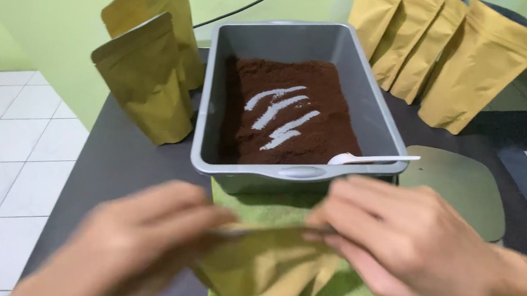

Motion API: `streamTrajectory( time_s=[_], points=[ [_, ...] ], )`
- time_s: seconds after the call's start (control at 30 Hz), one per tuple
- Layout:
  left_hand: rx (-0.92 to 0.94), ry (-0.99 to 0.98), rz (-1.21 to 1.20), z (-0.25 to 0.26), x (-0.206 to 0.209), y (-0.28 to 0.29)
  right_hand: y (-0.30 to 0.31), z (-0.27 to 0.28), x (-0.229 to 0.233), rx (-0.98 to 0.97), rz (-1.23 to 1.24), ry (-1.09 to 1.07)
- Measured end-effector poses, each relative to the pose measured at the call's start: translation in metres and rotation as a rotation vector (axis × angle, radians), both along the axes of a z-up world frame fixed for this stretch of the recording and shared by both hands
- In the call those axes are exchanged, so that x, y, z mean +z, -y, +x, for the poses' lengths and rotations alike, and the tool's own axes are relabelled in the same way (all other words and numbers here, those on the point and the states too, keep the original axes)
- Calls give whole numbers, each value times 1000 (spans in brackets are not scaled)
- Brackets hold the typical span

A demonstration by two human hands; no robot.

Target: Filling stand-up coffee pouches with ground coffee using a spoon and weighing them on a digital scale for accuracy.

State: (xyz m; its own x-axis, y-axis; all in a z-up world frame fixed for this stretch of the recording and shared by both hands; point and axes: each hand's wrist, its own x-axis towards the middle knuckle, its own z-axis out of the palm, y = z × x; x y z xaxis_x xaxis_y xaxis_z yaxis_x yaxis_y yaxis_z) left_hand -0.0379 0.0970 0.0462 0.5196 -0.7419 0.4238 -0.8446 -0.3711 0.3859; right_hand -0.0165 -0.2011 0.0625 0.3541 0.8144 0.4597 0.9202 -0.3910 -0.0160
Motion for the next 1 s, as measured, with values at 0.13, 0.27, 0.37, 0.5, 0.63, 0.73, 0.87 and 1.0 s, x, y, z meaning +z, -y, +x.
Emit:
streamTrajectory(
  time_s=[0.13,0.27,0.37,0.5,0.63,0.73,0.87,1.0],
  points=[
    [407,86,-35,-8,7,-65,-54,34,7,159,40,-78],
    [593,53,-169,4,19,-119,-121,80,18,274,112,-126],
    [760,172,-63,24,17,-145,-160,116,14,244,129,-30],
    [746,366,-65,79,-8,-177,-195,172,0,231,159,43],
    [628,329,-220,126,-37,-178,-201,222,-37,155,88,10],
    [651,234,-274,140,-51,-172,-195,231,-45,85,15,-72],
    [701,234,-272,115,-27,-146,-184,213,-30,94,29,-152],
    [755,469,-280,83,-17,-136,-129,221,22,66,73,-43]
  ],
)
